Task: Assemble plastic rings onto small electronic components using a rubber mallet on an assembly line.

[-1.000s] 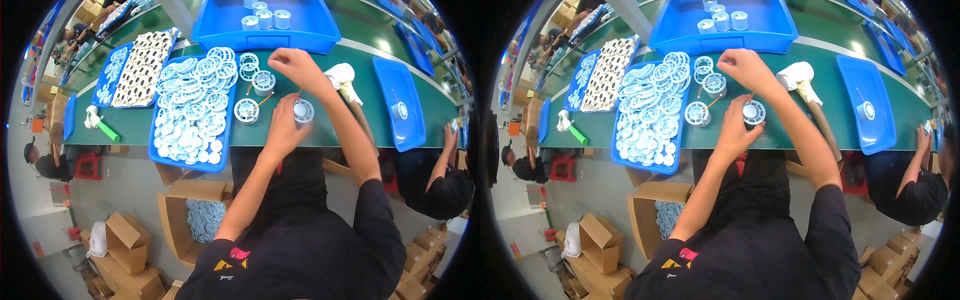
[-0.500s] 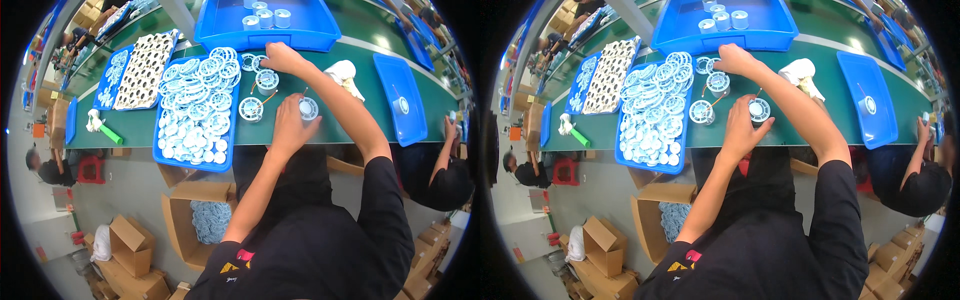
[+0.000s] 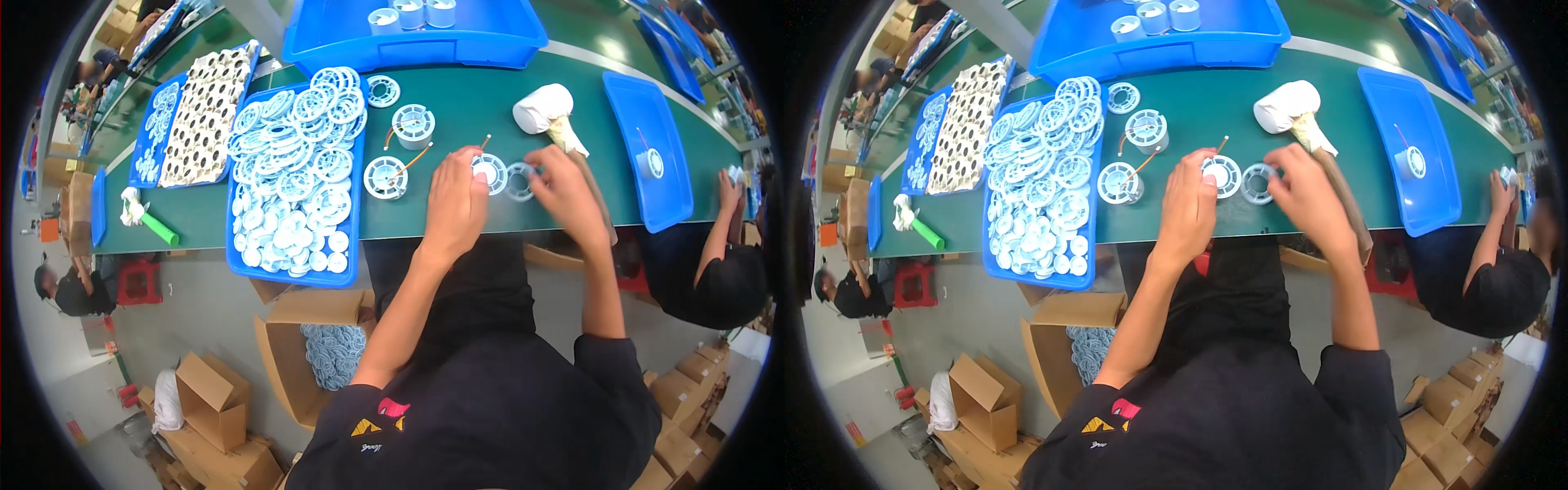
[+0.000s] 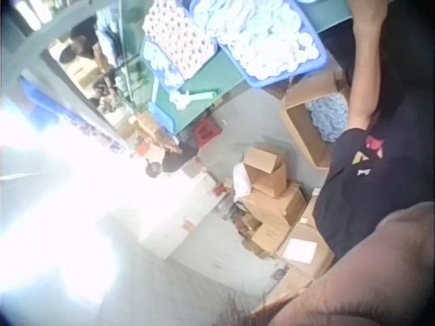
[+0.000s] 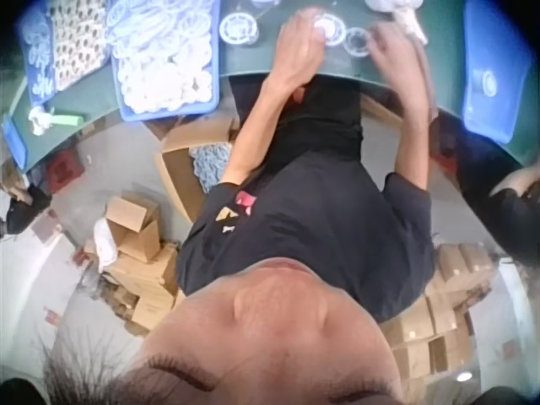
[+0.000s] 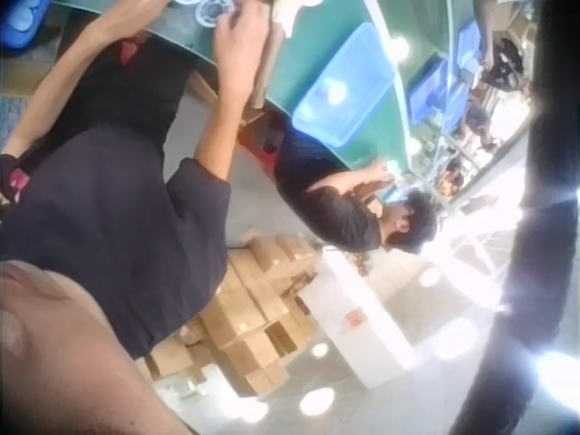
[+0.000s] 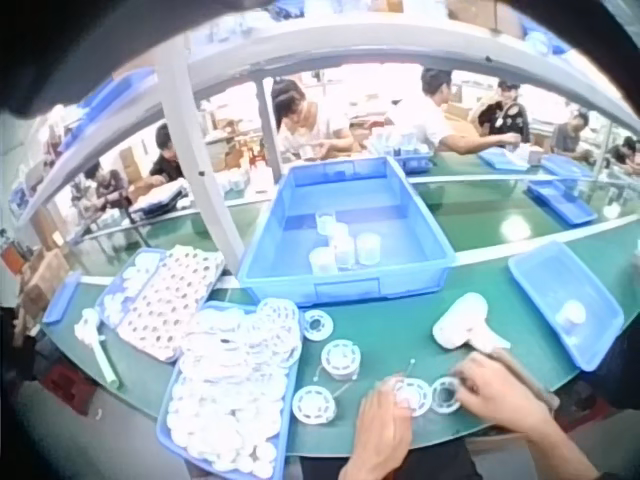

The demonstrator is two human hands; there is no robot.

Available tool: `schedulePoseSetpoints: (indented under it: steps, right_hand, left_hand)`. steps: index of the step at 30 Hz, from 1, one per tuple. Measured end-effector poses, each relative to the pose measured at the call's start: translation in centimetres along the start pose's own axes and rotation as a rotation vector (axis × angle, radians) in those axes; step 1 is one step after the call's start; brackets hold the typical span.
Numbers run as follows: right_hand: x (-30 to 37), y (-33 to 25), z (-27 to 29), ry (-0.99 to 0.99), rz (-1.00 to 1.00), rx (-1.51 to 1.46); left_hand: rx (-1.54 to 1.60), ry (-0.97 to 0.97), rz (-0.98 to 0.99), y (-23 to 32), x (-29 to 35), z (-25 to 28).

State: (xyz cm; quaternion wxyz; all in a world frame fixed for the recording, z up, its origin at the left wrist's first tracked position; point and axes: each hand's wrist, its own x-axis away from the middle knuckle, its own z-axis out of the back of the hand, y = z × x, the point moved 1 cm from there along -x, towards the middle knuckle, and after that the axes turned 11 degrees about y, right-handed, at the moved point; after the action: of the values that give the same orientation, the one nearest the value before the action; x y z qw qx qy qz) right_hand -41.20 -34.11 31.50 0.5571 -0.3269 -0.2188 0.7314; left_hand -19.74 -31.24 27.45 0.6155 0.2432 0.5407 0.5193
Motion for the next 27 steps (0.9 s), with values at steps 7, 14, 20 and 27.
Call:
schedulePoseSetpoints:
  steps: [7,14,20,27]
  right_hand:
    - [4.0,-2.1,-2.5,0.178,0.211,0.223]
    - [3.9,0.0,-1.4,0.183,0.12,0.174]
    - [4.8,-1.9,-1.2,0.214,0.175,0.062]
    - [5.4,-0.8,-2.3,0.181,0.461,0.203]
  left_hand:
    - [-0.031,-0.042,0.018,-0.2,0.0,0.0]
    - [-0.035,-0.068,-0.052,0.0,0.1,0.5]
    - [-0.016,-0.043,0.007,-0.5,0.0,0.5]
    - [-0.008,-0.038,0.0,-0.5,0.0,0.3]
